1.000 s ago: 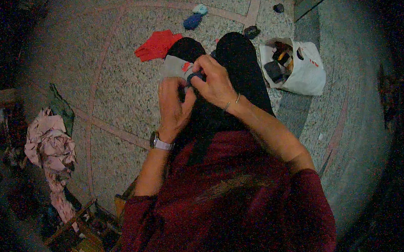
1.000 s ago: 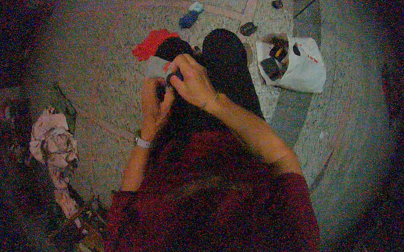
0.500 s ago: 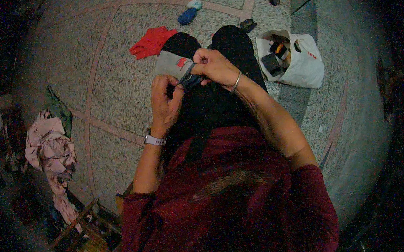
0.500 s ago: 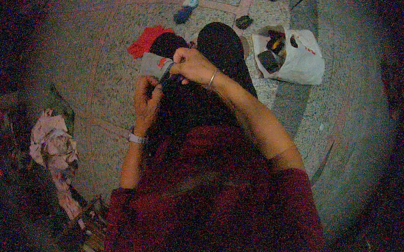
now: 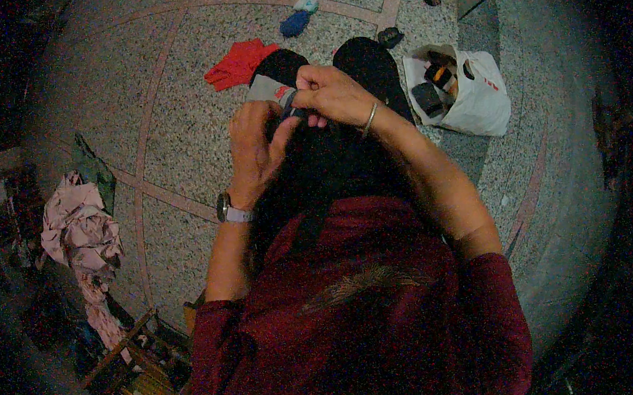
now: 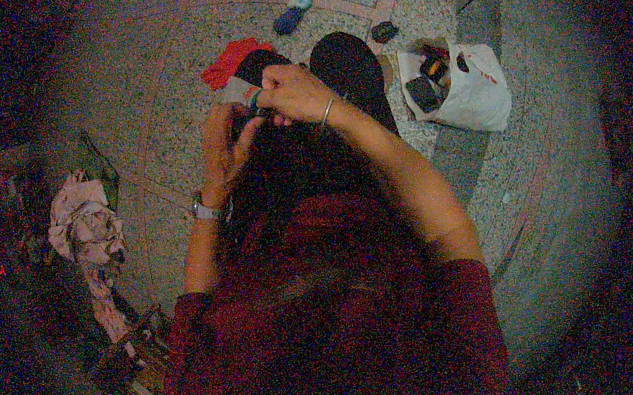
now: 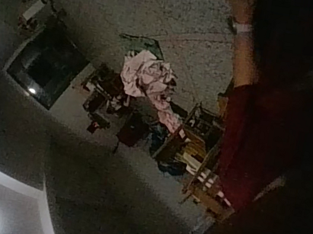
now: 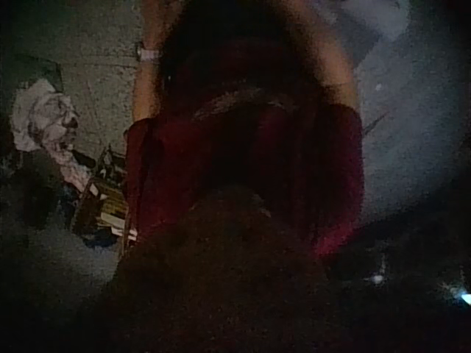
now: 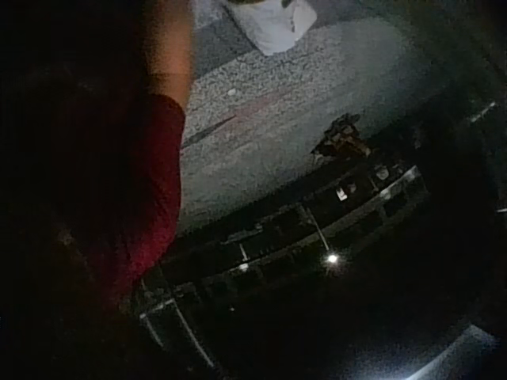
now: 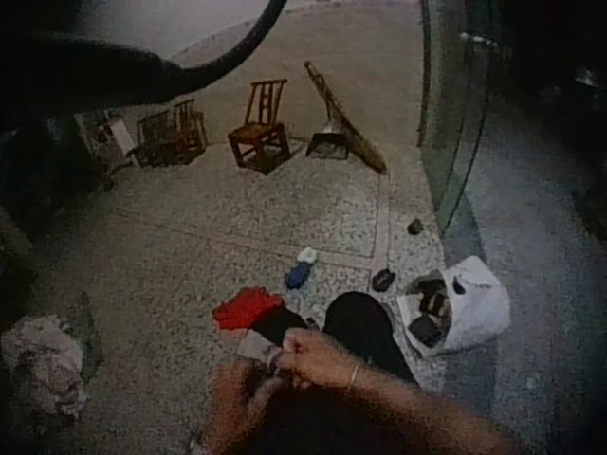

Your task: The person holds and folds pairs of socks by hand, turning the cuff of one sock over the other to secure them.

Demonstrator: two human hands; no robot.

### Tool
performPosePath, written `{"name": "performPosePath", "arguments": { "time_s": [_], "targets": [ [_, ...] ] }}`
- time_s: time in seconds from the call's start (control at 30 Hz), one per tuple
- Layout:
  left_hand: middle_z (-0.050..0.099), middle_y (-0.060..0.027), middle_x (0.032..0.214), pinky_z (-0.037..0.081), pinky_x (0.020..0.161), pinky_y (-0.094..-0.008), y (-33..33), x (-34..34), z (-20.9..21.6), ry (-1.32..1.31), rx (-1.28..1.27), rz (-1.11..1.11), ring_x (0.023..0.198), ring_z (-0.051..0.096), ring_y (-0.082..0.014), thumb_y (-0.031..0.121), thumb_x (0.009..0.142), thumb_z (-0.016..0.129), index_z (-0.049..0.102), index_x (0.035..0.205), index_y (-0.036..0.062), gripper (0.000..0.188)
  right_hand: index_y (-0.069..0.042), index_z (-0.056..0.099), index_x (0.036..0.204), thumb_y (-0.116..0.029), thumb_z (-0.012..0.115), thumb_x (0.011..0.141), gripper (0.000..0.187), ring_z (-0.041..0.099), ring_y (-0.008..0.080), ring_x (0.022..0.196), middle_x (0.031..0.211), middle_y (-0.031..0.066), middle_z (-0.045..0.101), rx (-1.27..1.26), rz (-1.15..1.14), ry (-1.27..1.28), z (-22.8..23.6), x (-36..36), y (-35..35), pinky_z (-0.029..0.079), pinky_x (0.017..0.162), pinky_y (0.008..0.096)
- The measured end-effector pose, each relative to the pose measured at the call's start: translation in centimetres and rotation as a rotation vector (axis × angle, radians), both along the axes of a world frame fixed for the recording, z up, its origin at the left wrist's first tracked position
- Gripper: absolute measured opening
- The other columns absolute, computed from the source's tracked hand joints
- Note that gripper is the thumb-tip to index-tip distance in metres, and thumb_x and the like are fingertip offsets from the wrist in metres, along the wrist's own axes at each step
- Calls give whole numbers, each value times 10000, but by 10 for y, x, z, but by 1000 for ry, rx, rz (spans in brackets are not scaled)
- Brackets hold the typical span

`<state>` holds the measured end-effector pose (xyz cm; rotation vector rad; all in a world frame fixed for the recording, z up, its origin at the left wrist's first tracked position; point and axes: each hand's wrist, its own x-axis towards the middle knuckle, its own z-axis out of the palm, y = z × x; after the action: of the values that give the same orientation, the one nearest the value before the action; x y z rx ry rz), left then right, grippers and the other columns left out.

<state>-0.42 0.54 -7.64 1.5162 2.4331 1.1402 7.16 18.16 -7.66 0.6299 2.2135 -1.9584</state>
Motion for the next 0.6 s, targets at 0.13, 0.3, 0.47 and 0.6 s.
{"name": "performPosePath", "arguments": {
  "time_s": [0.13, 0.3, 0.47, 0.6],
  "targets": [
    [557, -117, 834, 395, 676, -398, -3, -3, -2, -57, -56, 45, 752, 533, -316, 188, 813, 686, 553, 930, 49, 225, -53, 465, 755, -119, 625, 778, 175, 574, 147, 564, 641, 51, 531, 458, 55, 214, -1, 4, 6, 437, 496, 298],
    [564, -122, 814, 412, 658, -404, 1, -4, 5, 41, 20, -32, 742, 541, -322, 161, 831, 669, 558, 924, 46, 185, -41, 476, 760, -113, 623, 770, 164, 570, 154, 577, 638, 61, 525, 337, 54, 157, 6, 2, 3, 444, 527, 312],
    [561, -133, 787, 419, 628, -390, 0, -6, 1, -113, 6, 74, 710, 540, -327, 166, 850, 656, 562, 900, 32, 171, -34, 487, 781, -113, 640, 788, 172, 568, 144, 587, 640, 41, 526, 222, 89, 124, 6, -1, 9, 448, 533, 305],
    [559, -132, 778, 424, 622, -360, 1, -10, -1, -231, 26, 104, 698, 544, -292, 163, 870, 637, 563, 871, 17, 164, -35, 499, 854, -119, 673, 795, 202, 522, 114, 656, 697, 20, 504, 184, 148, 188, 2, -1, 11, 449, 587, 279]
  ]
}}
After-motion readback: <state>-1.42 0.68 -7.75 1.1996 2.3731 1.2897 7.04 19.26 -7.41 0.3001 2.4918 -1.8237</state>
